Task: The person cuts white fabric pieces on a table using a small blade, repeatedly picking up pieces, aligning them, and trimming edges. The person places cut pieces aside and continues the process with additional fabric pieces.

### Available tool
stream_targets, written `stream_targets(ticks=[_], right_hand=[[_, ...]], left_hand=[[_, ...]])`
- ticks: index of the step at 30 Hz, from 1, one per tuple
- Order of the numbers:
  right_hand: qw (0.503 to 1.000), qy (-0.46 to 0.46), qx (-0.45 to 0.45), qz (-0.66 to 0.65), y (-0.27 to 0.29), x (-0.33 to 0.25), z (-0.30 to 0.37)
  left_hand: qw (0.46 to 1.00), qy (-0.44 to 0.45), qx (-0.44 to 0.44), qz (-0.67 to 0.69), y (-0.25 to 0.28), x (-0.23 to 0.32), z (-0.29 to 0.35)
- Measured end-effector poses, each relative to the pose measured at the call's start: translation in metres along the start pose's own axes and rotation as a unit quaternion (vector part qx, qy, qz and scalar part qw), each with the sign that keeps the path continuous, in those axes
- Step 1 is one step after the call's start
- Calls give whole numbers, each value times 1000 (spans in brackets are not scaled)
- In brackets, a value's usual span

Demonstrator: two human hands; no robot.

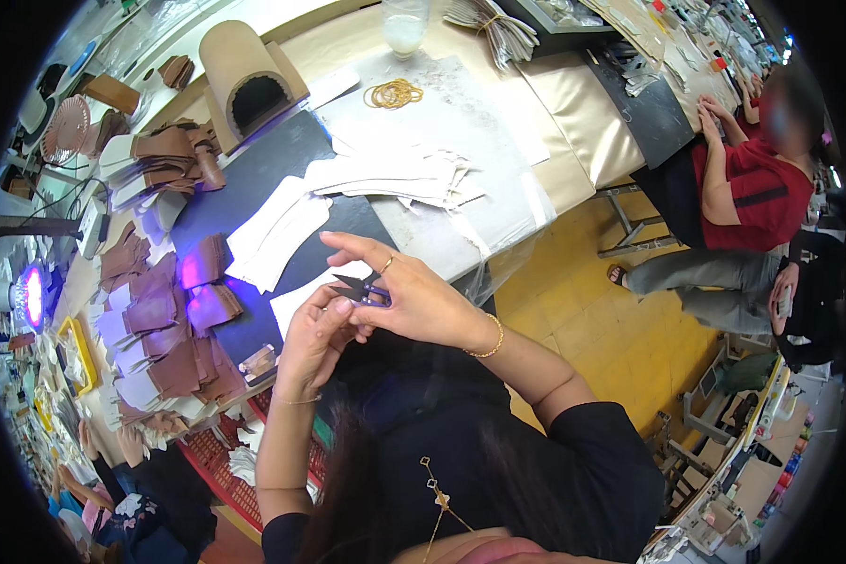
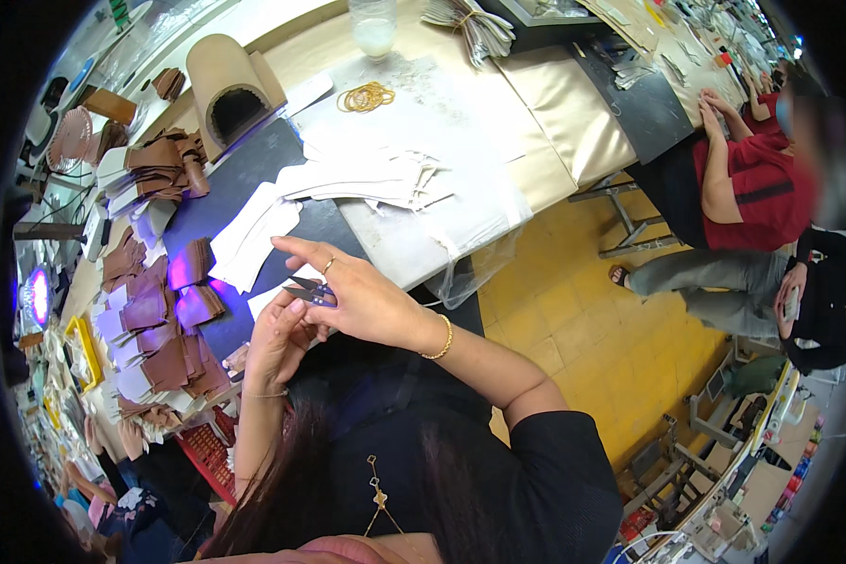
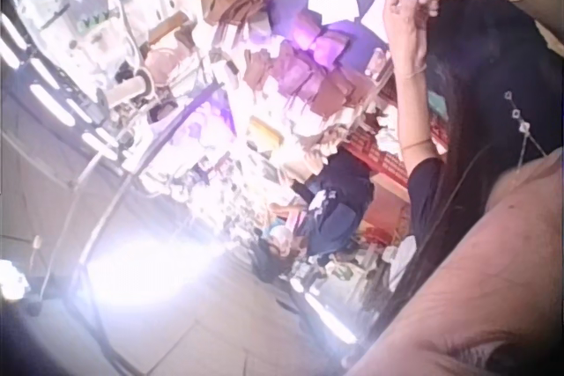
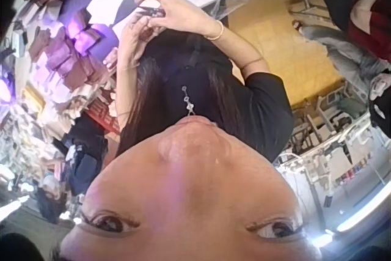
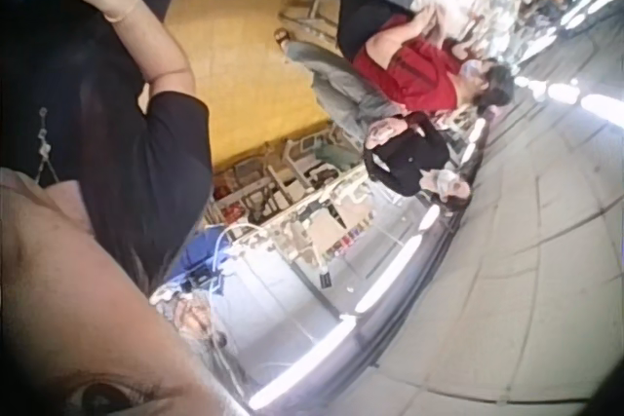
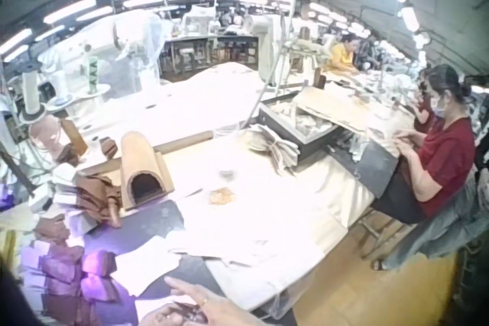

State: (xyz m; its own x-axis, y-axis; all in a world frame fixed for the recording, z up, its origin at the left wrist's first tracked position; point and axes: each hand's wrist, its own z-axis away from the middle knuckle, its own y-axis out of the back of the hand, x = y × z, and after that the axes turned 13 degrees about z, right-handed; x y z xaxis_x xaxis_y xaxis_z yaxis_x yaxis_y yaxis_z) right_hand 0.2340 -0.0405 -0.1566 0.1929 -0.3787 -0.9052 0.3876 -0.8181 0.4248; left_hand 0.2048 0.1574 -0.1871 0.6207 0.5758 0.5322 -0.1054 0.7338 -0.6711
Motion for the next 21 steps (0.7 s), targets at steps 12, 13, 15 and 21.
stream_targets(ticks=[12,13,15,21], right_hand=[[998,31,-18,57,-5,-1,2],[994,40,35,93,-7,1,2],[984,-60,118,119,-5,3,10],[967,59,158,193,-5,12,17]], left_hand=[[998,-38,49,-9,6,-4,10],[997,-67,35,14,6,-3,10],[990,-124,64,-25,7,-1,13],[979,-171,96,-48,8,2,18]])
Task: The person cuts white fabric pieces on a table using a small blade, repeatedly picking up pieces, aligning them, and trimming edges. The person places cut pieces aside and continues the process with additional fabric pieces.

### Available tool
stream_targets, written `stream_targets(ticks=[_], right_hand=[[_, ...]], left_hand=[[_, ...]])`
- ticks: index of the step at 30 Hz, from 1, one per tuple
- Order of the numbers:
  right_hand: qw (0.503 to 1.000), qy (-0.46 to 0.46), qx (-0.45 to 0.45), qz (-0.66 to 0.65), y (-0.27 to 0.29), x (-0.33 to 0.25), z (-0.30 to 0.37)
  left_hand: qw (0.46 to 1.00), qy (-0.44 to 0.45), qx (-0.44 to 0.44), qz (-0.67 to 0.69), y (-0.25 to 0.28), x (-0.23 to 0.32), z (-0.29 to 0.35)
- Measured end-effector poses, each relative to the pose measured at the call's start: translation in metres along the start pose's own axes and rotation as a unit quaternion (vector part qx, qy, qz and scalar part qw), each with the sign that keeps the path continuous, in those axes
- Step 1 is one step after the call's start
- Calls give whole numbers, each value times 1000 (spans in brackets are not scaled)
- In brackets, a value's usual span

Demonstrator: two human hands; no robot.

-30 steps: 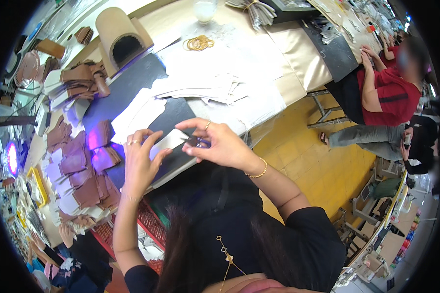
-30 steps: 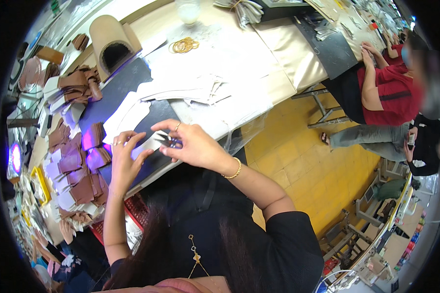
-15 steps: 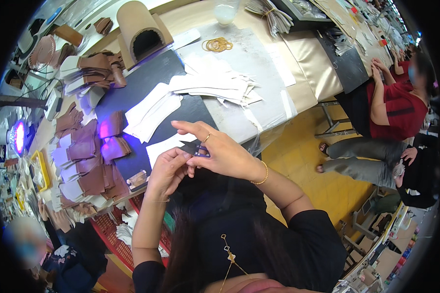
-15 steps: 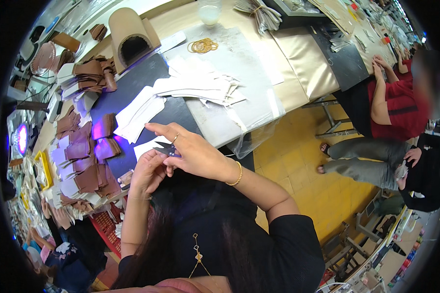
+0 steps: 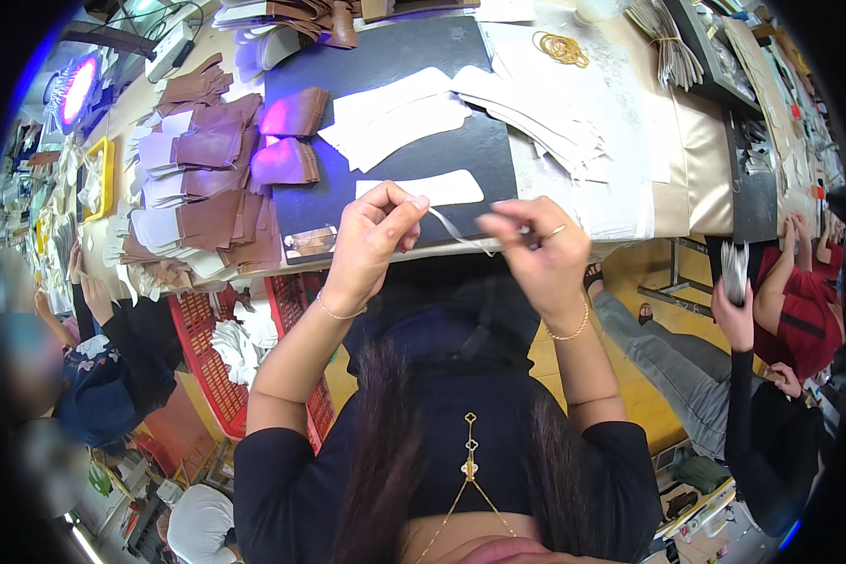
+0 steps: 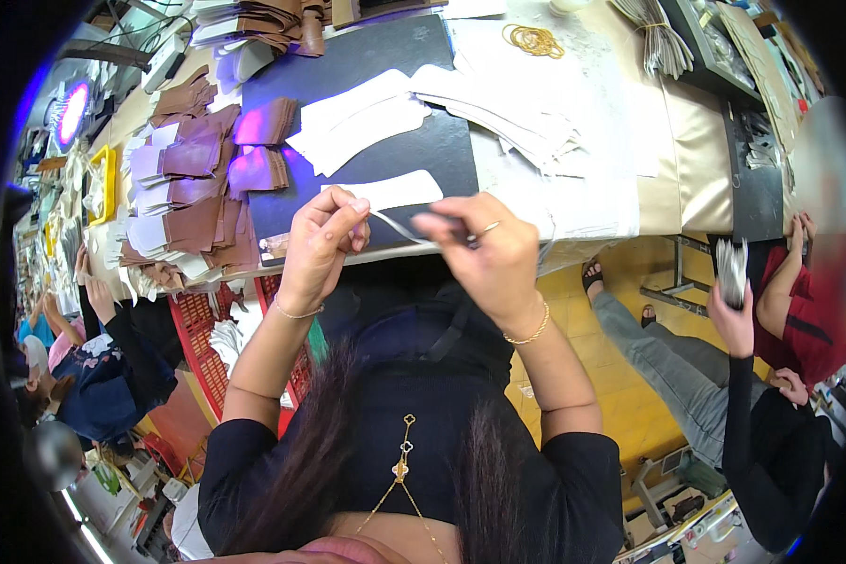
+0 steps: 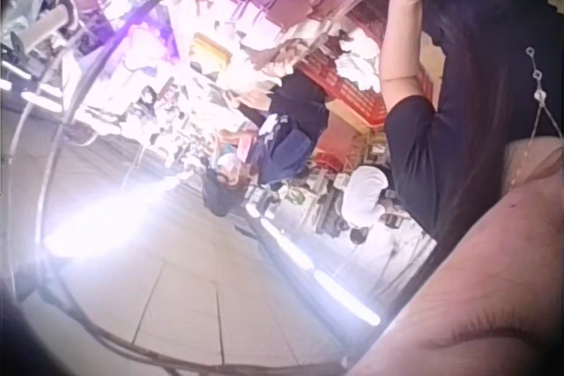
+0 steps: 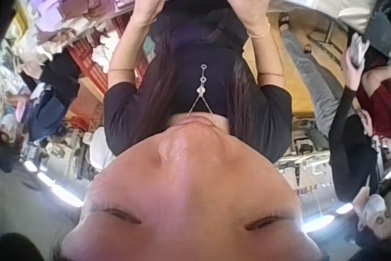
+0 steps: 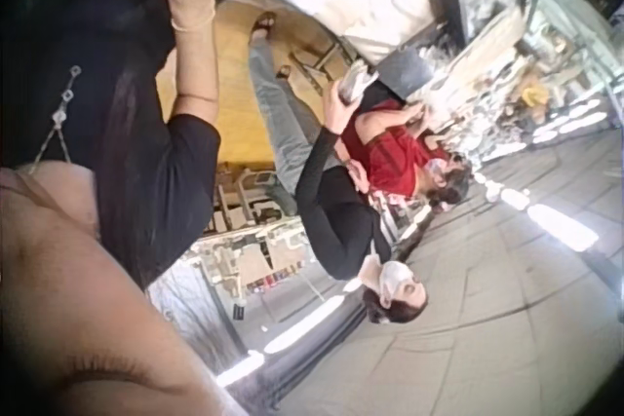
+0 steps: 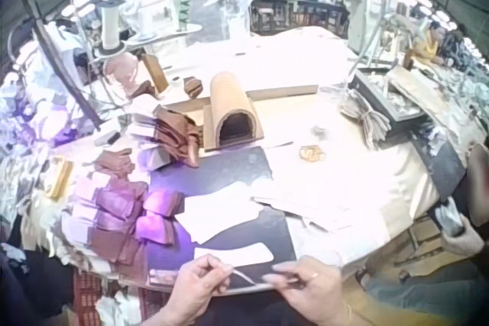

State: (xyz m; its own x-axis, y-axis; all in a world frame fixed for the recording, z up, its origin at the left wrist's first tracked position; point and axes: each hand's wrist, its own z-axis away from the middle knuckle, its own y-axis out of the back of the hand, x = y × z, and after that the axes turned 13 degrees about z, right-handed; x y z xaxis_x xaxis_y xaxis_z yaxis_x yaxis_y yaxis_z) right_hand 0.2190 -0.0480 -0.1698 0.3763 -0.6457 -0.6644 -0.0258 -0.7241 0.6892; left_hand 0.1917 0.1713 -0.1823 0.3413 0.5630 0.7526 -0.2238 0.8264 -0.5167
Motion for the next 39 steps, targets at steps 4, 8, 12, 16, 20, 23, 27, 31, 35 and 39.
stream_targets(ticks=[4,8,12,16,20,23,27,31,35,39], right_hand=[[992,123,34,20,-32,-9,-3],[987,158,39,15,-49,-13,-6],[986,160,26,31,-52,-15,-6],[998,66,-22,-9,-46,-11,-20],[930,-195,-230,-209,-42,-10,-45],[923,-137,-331,-142,-58,-15,-66],[908,-143,-388,-69,-85,-22,-75],[914,-130,-384,-14,-103,-24,-75],[923,-119,-366,21,-111,-25,-72],[928,-102,-351,66,-114,-26,-69]], left_hand=[[1000,-17,4,20,0,-2,3],[998,-22,25,49,3,-6,10],[998,-47,39,3,16,-13,17],[870,-276,82,-401,42,-24,16],[677,-369,71,-633,66,-35,15],[662,-367,50,-652,72,-44,23],[665,-372,37,-647,75,-45,25],[666,-380,28,-641,77,-41,19],[679,-386,24,-624,79,-41,18],[685,-389,25,-615,79,-41,17]])
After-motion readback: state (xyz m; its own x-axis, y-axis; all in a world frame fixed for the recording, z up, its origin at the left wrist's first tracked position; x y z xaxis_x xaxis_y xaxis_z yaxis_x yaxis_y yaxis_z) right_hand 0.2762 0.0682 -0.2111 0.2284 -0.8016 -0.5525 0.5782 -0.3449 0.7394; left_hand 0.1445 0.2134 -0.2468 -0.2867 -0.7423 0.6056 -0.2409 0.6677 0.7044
